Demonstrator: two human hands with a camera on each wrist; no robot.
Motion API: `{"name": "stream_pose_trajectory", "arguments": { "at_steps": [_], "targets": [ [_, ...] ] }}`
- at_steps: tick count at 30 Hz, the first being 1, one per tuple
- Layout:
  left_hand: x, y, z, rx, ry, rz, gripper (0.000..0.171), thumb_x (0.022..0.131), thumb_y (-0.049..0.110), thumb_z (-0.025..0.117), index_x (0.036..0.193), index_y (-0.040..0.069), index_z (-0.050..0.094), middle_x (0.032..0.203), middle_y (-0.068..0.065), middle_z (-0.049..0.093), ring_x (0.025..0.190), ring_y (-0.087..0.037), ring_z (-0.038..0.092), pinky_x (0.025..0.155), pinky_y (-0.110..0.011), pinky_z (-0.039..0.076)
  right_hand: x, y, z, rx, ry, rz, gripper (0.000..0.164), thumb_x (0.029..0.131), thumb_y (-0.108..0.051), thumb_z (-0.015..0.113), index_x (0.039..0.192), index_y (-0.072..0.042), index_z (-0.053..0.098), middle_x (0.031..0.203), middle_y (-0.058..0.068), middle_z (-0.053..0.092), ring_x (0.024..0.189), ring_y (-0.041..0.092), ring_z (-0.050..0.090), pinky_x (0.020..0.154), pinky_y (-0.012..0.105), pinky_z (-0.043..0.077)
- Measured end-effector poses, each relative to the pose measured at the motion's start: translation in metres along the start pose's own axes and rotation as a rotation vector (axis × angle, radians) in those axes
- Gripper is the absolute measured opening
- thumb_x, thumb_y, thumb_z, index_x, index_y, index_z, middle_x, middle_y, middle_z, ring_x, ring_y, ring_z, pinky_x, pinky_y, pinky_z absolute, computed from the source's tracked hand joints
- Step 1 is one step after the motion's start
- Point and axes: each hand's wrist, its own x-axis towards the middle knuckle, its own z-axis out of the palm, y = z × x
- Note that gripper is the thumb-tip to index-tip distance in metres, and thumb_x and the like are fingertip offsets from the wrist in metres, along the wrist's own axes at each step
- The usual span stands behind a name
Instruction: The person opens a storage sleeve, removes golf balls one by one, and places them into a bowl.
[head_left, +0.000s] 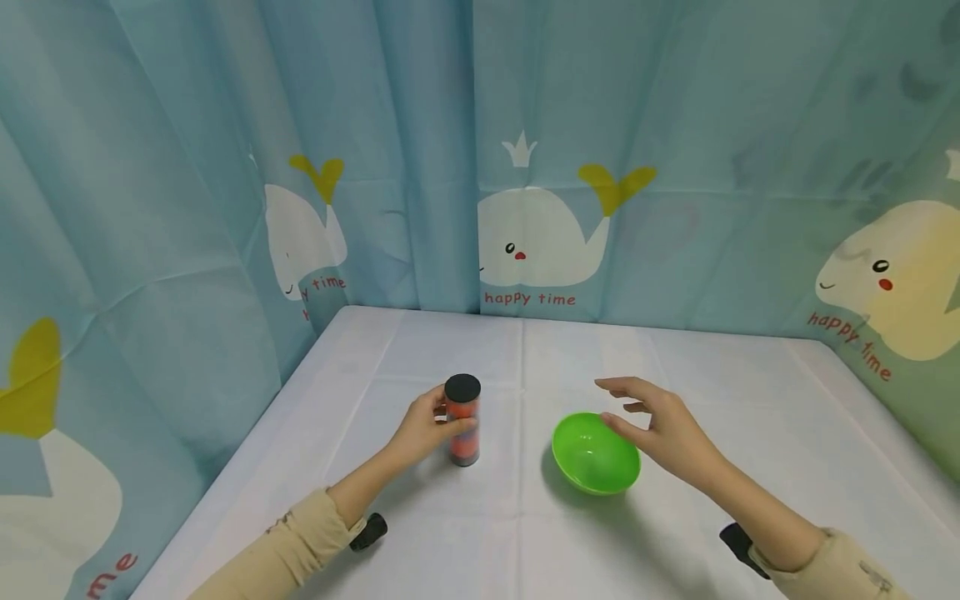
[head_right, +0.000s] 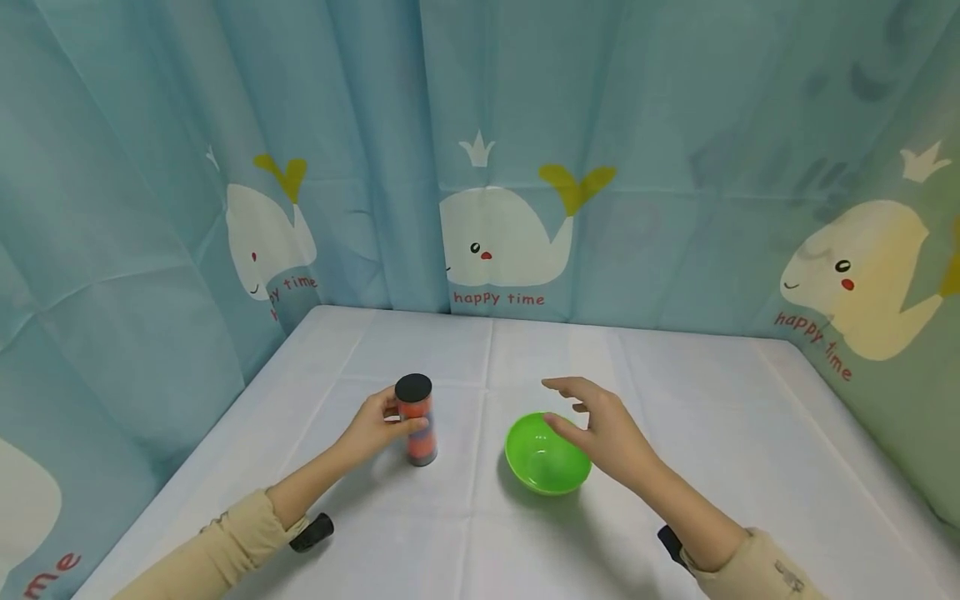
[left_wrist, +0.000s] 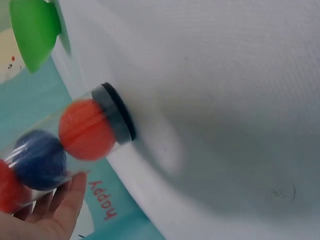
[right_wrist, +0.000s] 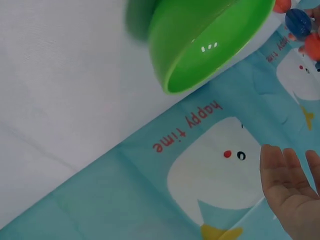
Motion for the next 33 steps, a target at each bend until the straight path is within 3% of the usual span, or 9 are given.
{"name": "stream_pose_trajectory", "arguments": {
  "at_steps": [7, 17, 26, 33],
  "targets": [
    [-0.004, 0.014, 0.006, 0.036, 0.010, -0.009, 0.041, 0.084, 0.017, 0.071, 0.119, 0.005, 0.054, 0.111, -0.013, 0.064, 0.103, -0.026, 0.059, 0.086, -0.041, 0.051, 0.004, -0.010, 0.005, 0.037, -0.034, -0.002, 0.038, 0.084, -0.006, 0.070, 0.120, -0.003, 0.060, 0.116, 0.010, 0.066, 0.102, 0.026, 0.061, 0.084, 0.036, 0.055],
    [-0.006, 0.038, 0.007, 0.034, -0.016, 0.036, 0.044, 0.085, 0.023, 0.071, 0.122, 0.011, 0.052, 0.113, -0.008, 0.061, 0.101, -0.020, 0.056, 0.090, -0.042, 0.047, 0.010, -0.017, 0.008, 0.149, -0.104, 0.032, 0.038, 0.087, -0.011, 0.067, 0.123, -0.005, 0.058, 0.119, 0.012, 0.065, 0.105, 0.024, 0.062, 0.085, 0.033, 0.055],
    [-0.003, 0.048, 0.021, 0.080, -0.056, 0.118, 0.044, 0.080, 0.024, 0.076, 0.118, 0.011, 0.058, 0.106, -0.006, 0.061, 0.088, -0.014, 0.053, 0.080, -0.027, 0.045, 0.016, -0.024, 0.013, 0.299, -0.177, 0.048, 0.040, 0.089, -0.012, 0.065, 0.127, -0.003, 0.055, 0.124, 0.016, 0.061, 0.107, 0.027, 0.063, 0.086, 0.023, 0.053],
    [-0.003, 0.055, 0.028, 0.097, -0.110, 0.121, 0.047, 0.079, 0.023, 0.076, 0.121, 0.011, 0.057, 0.105, -0.004, 0.066, 0.090, -0.014, 0.058, 0.080, -0.026, 0.048, 0.019, -0.029, 0.022, 0.312, -0.203, 0.067, 0.044, 0.088, -0.014, 0.067, 0.129, -0.003, 0.054, 0.125, 0.016, 0.060, 0.110, 0.032, 0.061, 0.086, 0.027, 0.054]
  ]
}}
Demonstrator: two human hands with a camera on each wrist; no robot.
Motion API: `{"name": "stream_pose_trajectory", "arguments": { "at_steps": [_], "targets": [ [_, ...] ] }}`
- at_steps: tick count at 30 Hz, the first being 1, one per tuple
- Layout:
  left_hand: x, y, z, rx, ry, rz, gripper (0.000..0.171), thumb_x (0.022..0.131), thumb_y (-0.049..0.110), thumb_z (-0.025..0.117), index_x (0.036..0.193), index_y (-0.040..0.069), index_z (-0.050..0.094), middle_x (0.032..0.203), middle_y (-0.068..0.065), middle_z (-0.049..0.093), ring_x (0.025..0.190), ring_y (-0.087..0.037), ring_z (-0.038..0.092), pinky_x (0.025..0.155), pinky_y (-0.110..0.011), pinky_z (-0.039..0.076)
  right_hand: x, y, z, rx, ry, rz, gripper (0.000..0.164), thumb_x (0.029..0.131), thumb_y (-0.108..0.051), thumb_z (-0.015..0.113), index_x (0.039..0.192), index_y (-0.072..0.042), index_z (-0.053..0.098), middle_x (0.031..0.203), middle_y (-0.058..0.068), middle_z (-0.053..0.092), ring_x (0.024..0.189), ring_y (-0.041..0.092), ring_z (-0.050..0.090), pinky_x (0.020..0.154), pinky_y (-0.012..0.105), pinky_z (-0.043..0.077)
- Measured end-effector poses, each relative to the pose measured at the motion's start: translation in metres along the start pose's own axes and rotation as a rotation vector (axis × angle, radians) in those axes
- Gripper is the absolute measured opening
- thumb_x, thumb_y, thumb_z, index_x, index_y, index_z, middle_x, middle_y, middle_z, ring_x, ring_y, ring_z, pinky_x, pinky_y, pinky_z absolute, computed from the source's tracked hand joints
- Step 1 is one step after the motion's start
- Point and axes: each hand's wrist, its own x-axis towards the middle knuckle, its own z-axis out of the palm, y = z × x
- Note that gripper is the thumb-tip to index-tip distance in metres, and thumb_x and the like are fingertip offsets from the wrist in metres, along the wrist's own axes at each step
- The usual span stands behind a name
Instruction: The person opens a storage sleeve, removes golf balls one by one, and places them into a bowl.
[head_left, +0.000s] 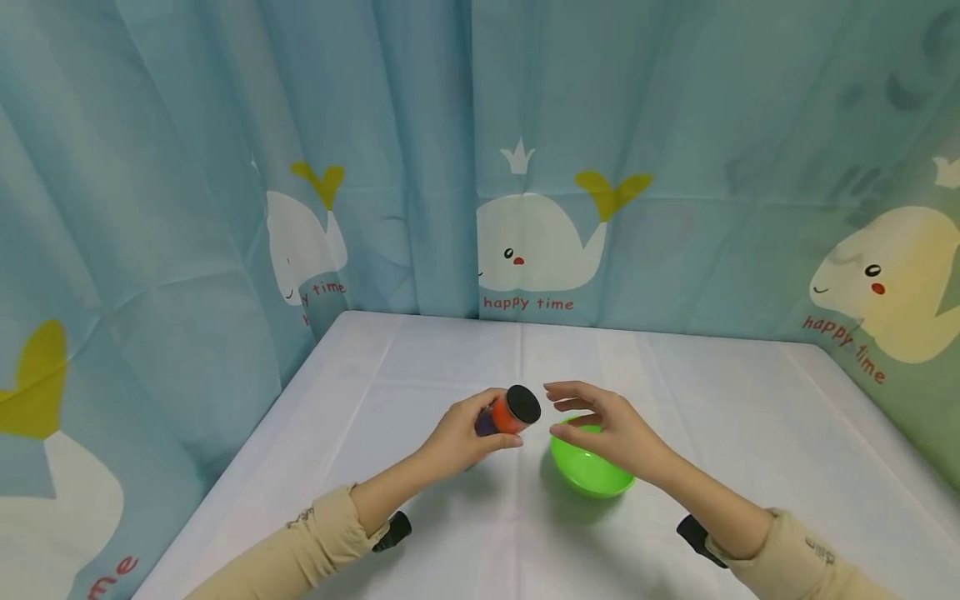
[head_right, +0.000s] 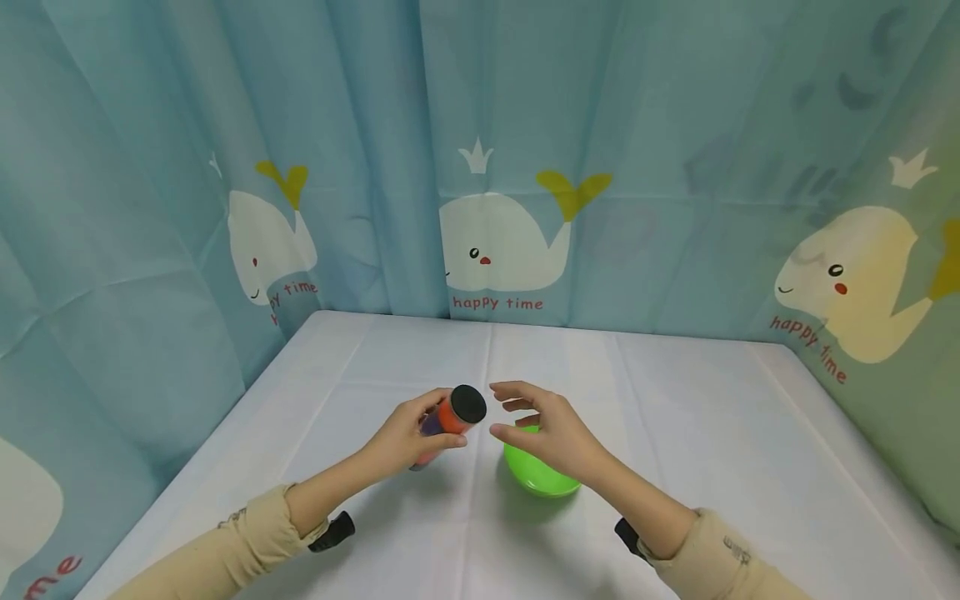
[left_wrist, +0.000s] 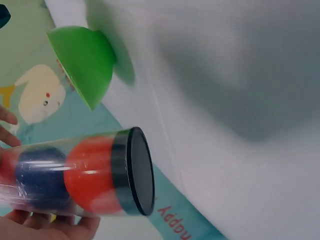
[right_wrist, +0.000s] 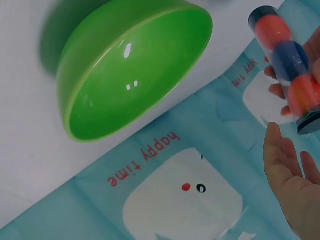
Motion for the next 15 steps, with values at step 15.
{"name": "stream_pose_trajectory", "arguments": {
  "at_steps": [15],
  "targets": [
    [0.000, 0.008, 0.005, 0.060, -0.038, 0.012, 0.053, 0.079, 0.024, 0.076, 0.126, 0.009, 0.057, 0.106, -0.004, 0.062, 0.094, -0.015, 0.057, 0.082, -0.025, 0.051, 0.011, -0.004, 0.015, -0.044, 0.023, -0.033, 0.044, 0.084, -0.016, 0.071, 0.123, 0.001, 0.057, 0.120, 0.017, 0.063, 0.097, 0.026, 0.065, 0.081, 0.028, 0.056]
  ]
}}
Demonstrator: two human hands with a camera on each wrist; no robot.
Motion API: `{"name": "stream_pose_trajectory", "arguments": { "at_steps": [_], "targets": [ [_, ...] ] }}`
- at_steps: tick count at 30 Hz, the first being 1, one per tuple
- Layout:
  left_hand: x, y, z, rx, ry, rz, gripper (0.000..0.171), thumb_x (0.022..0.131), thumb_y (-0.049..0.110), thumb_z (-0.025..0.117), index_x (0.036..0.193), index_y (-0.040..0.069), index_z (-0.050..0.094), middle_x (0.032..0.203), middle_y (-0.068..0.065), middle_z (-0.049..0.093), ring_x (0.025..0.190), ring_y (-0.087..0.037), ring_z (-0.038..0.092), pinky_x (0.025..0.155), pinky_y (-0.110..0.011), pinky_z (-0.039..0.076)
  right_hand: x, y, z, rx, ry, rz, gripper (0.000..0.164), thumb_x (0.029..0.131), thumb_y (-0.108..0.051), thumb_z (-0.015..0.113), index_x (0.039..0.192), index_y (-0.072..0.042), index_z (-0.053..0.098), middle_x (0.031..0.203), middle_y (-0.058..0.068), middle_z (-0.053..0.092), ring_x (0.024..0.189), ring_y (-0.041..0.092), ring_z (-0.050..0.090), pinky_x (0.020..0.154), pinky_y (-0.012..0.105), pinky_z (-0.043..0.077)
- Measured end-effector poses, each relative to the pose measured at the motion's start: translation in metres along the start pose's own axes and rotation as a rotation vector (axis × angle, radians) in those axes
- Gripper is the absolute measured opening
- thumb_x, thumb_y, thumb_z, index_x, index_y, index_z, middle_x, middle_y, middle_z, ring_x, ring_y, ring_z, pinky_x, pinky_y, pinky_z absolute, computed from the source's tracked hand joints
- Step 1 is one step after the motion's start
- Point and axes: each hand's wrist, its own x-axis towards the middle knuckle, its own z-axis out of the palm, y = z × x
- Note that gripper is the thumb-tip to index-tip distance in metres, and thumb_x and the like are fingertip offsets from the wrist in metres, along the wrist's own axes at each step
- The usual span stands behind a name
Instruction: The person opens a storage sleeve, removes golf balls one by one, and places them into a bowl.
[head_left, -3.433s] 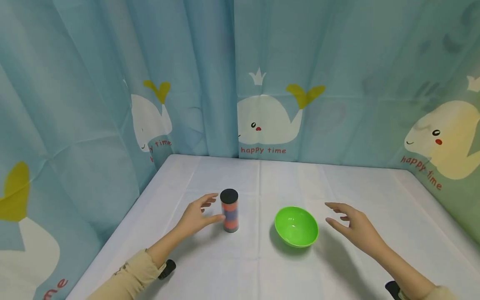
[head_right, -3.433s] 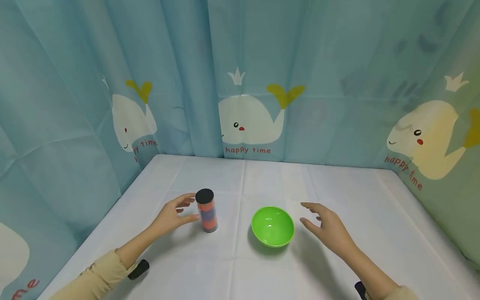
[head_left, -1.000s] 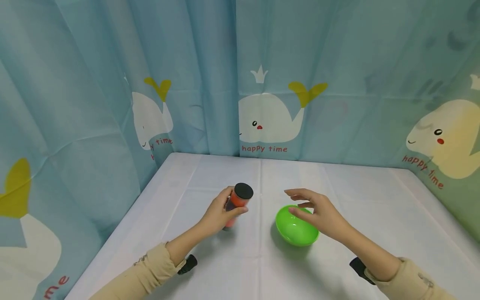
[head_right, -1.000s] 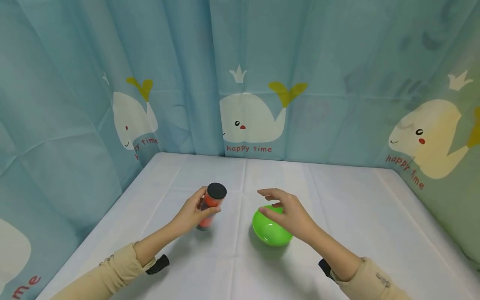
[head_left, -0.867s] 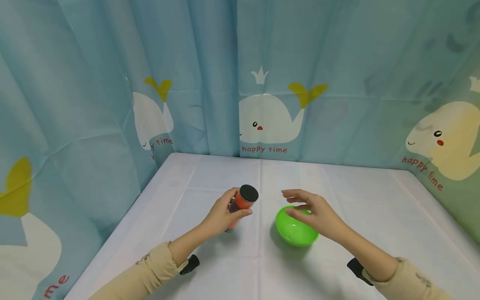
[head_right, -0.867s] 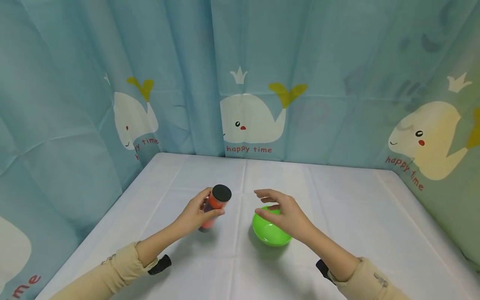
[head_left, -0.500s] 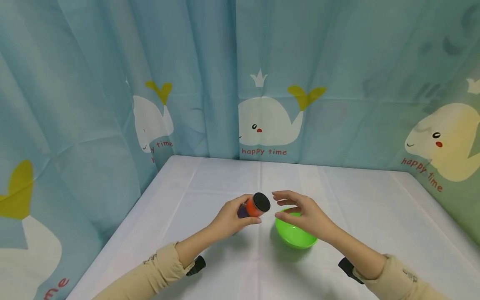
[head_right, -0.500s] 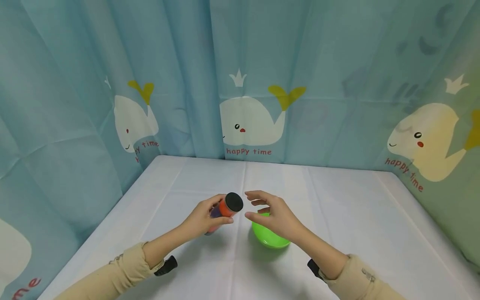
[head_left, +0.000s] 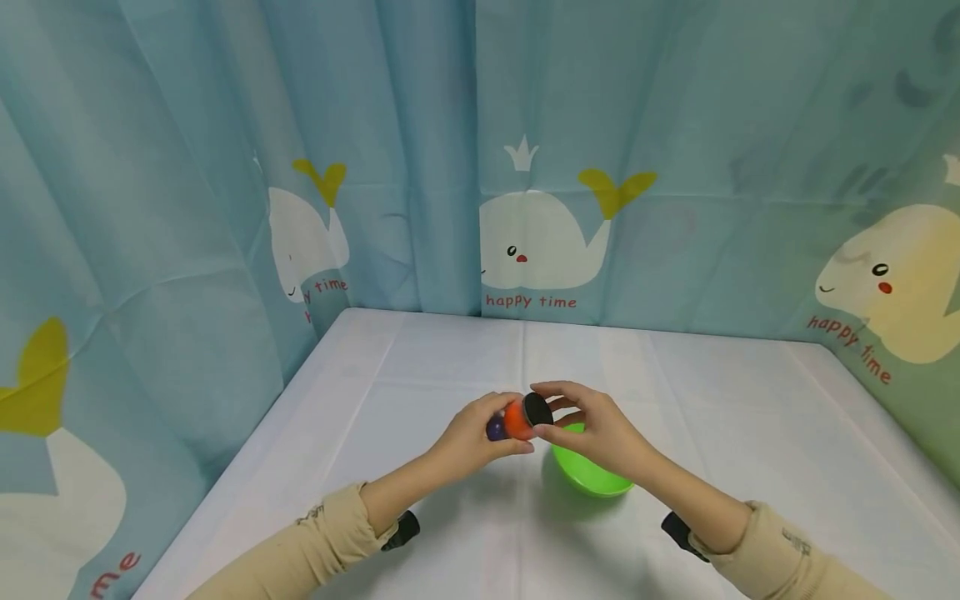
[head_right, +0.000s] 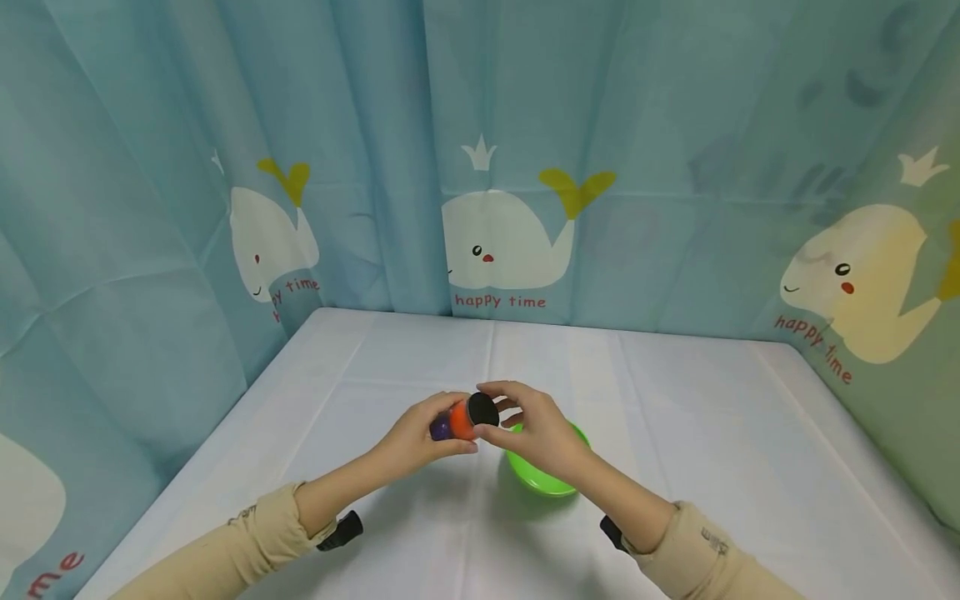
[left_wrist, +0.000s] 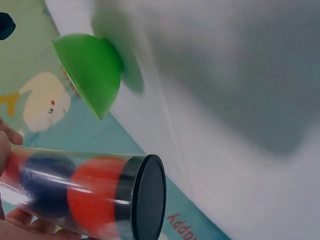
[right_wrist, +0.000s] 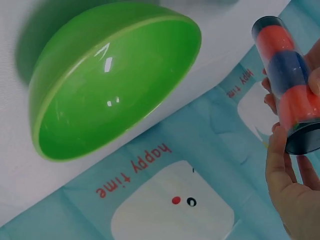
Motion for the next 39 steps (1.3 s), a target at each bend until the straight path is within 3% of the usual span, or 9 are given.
{"name": "stream_pose_trajectory", "arguments": {
  "at_steps": [6, 11, 20, 27, 39],
  "targets": [
    [0.000, 0.002, 0.001, 0.006, -0.014, 0.014, 0.051, 0.079, 0.023, 0.076, 0.124, 0.009, 0.058, 0.102, -0.004, 0.062, 0.090, -0.015, 0.056, 0.076, -0.020, 0.049, 0.004, -0.001, 0.001, -0.019, 0.003, 0.024, 0.041, 0.082, -0.014, 0.073, 0.117, 0.003, 0.061, 0.113, 0.017, 0.065, 0.089, 0.022, 0.065, 0.077, 0.025, 0.056],
    [0.000, 0.002, 0.001, 0.059, -0.039, 0.022, 0.051, 0.080, 0.025, 0.075, 0.126, 0.009, 0.057, 0.105, -0.004, 0.063, 0.095, -0.016, 0.055, 0.079, -0.022, 0.050, 0.002, -0.002, 0.000, -0.017, -0.021, 0.036, 0.037, 0.082, -0.010, 0.072, 0.115, 0.005, 0.061, 0.110, 0.018, 0.066, 0.087, 0.021, 0.066, 0.077, 0.026, 0.057],
    [0.000, 0.004, -0.006, 0.022, -0.108, 0.041, 0.053, 0.082, 0.025, 0.073, 0.129, 0.009, 0.054, 0.119, -0.006, 0.061, 0.106, -0.020, 0.055, 0.088, -0.030, 0.051, 0.002, -0.004, -0.004, -0.063, -0.036, -0.061, 0.035, 0.081, -0.006, 0.072, 0.113, 0.005, 0.062, 0.107, 0.017, 0.068, 0.082, 0.019, 0.067, 0.073, 0.024, 0.057],
    [-0.001, 0.000, -0.008, 0.014, -0.153, 0.056, 0.054, 0.083, 0.026, 0.072, 0.131, 0.008, 0.053, 0.118, -0.006, 0.061, 0.104, -0.019, 0.055, 0.086, -0.023, 0.050, 0.003, -0.006, -0.002, -0.085, -0.076, -0.072, 0.036, 0.082, -0.007, 0.071, 0.114, 0.005, 0.063, 0.108, 0.013, 0.069, 0.083, 0.016, 0.066, 0.073, 0.021, 0.056],
    [-0.003, -0.003, -0.012, -0.016, -0.183, 0.064, 0.061, 0.083, 0.025, 0.072, 0.137, 0.010, 0.049, 0.126, -0.007, 0.059, 0.108, -0.019, 0.055, 0.090, -0.023, 0.048, 0.006, -0.007, -0.006, -0.126, -0.110, -0.130, 0.032, 0.080, -0.005, 0.071, 0.110, 0.002, 0.066, 0.105, 0.011, 0.070, 0.083, 0.015, 0.065, 0.072, 0.019, 0.055]
  ]
}}
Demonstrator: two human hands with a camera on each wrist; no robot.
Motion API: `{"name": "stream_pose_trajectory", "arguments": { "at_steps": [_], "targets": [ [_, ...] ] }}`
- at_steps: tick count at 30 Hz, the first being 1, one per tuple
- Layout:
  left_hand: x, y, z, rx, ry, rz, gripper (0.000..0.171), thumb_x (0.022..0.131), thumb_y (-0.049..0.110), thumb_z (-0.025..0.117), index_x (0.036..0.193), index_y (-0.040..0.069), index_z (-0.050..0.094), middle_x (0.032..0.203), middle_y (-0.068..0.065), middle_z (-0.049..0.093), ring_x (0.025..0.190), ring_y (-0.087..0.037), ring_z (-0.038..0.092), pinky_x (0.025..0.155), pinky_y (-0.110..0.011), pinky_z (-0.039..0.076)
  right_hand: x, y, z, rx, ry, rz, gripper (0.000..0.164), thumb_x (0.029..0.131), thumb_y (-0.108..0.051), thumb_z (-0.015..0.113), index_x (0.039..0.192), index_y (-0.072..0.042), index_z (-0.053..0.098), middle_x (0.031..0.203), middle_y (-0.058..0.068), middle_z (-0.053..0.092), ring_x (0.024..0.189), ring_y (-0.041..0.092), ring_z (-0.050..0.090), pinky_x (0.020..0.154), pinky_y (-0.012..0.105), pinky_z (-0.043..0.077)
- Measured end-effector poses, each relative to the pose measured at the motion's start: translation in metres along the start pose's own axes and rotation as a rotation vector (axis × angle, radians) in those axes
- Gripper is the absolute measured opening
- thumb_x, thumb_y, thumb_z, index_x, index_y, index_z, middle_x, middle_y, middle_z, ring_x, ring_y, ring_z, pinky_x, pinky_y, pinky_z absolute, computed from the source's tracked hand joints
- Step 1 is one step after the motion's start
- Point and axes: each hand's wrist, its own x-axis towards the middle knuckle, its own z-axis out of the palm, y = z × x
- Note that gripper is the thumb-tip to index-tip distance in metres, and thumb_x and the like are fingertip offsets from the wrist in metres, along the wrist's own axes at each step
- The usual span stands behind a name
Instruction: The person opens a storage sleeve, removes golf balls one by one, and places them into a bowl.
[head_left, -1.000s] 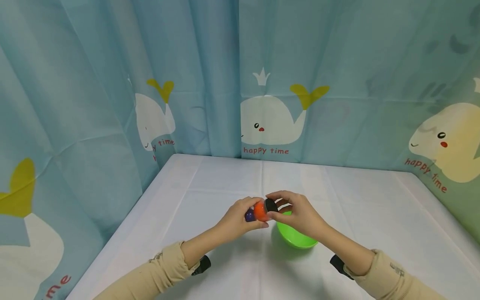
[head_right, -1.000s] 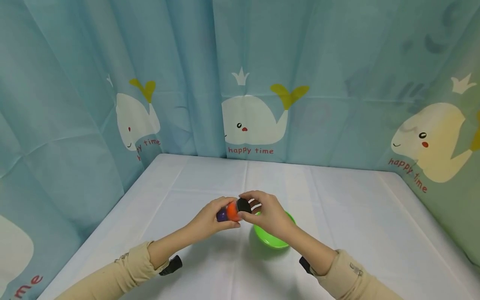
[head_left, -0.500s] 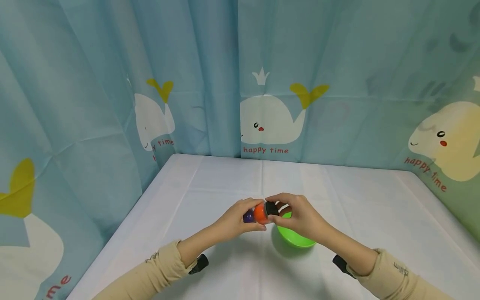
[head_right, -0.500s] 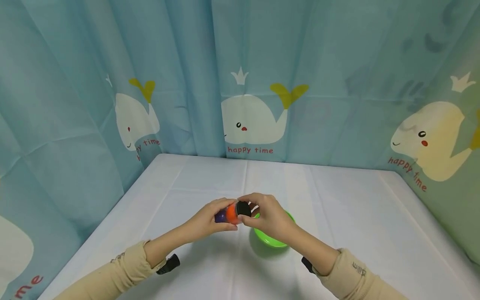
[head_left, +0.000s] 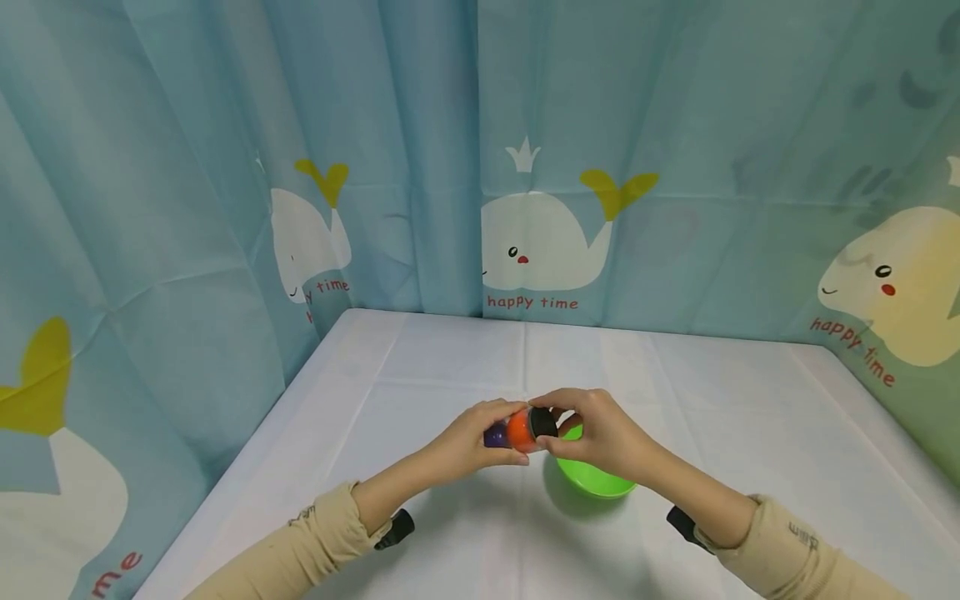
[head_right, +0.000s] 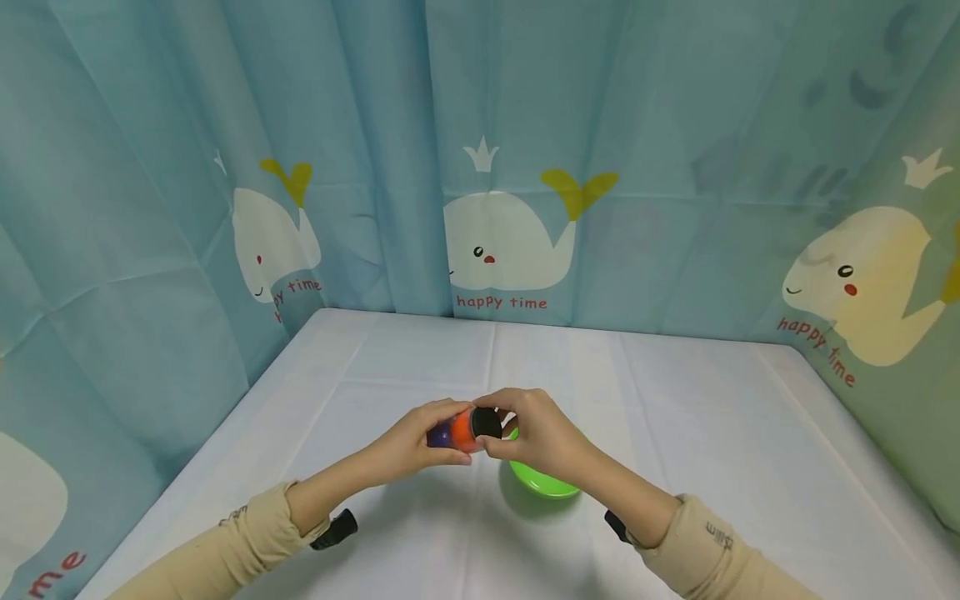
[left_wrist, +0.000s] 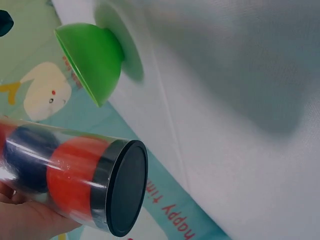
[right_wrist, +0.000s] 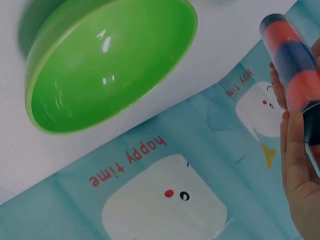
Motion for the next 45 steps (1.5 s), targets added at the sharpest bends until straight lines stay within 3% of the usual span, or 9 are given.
{"name": "stream_pose_trajectory", "arguments": {
  "at_steps": [8, 17, 25, 34, 45],
  "targets": [
    [0.002, -0.001, -0.002, -0.008, 0.004, 0.016, 0.061, 0.082, 0.027, 0.072, 0.137, 0.013, 0.049, 0.126, -0.005, 0.059, 0.108, -0.018, 0.055, 0.090, -0.023, 0.048, 0.003, -0.001, -0.004, -0.028, -0.006, -0.005, 0.032, 0.078, -0.005, 0.071, 0.109, 0.001, 0.066, 0.103, 0.010, 0.070, 0.081, 0.015, 0.064, 0.071, 0.019, 0.055],
    [0.004, 0.002, 0.005, 0.017, 0.157, 0.048, 0.056, 0.081, 0.027, 0.074, 0.131, 0.009, 0.055, 0.116, -0.007, 0.063, 0.099, -0.019, 0.057, 0.082, -0.022, 0.051, 0.004, 0.000, -0.007, -0.013, 0.055, -0.009, 0.035, 0.077, -0.004, 0.075, 0.109, -0.001, 0.063, 0.104, 0.010, 0.068, 0.081, 0.017, 0.069, 0.075, 0.024, 0.057],
    [0.006, 0.006, 0.007, 0.045, 0.224, 0.045, 0.050, 0.080, 0.026, 0.075, 0.125, 0.010, 0.059, 0.108, -0.005, 0.064, 0.094, -0.016, 0.057, 0.080, -0.022, 0.051, 0.004, -0.001, -0.008, 0.000, 0.097, -0.013, 0.037, 0.075, -0.002, 0.075, 0.110, 0.001, 0.063, 0.105, 0.013, 0.069, 0.082, 0.021, 0.069, 0.074, 0.024, 0.057],
    [0.003, 0.007, 0.006, -0.012, 0.151, 0.038, 0.053, 0.080, 0.021, 0.075, 0.128, 0.007, 0.057, 0.112, -0.007, 0.063, 0.098, -0.018, 0.058, 0.083, -0.020, 0.050, 0.005, 0.000, -0.015, 0.031, -0.011, -0.022, 0.032, 0.077, -0.001, 0.072, 0.108, 0.005, 0.065, 0.104, 0.016, 0.069, 0.081, 0.018, 0.068, 0.072, 0.024, 0.057],
    [-0.002, 0.004, 0.003, -0.003, 0.071, 0.039, 0.054, 0.081, 0.025, 0.074, 0.130, 0.011, 0.056, 0.115, -0.004, 0.062, 0.102, -0.016, 0.057, 0.089, -0.023, 0.049, -0.002, 0.005, -0.016, 0.220, -0.074, 0.072, 0.034, 0.080, -0.002, 0.070, 0.112, 0.008, 0.063, 0.109, 0.022, 0.066, 0.089, 0.022, 0.068, 0.075, 0.027, 0.058]
  ]
}}
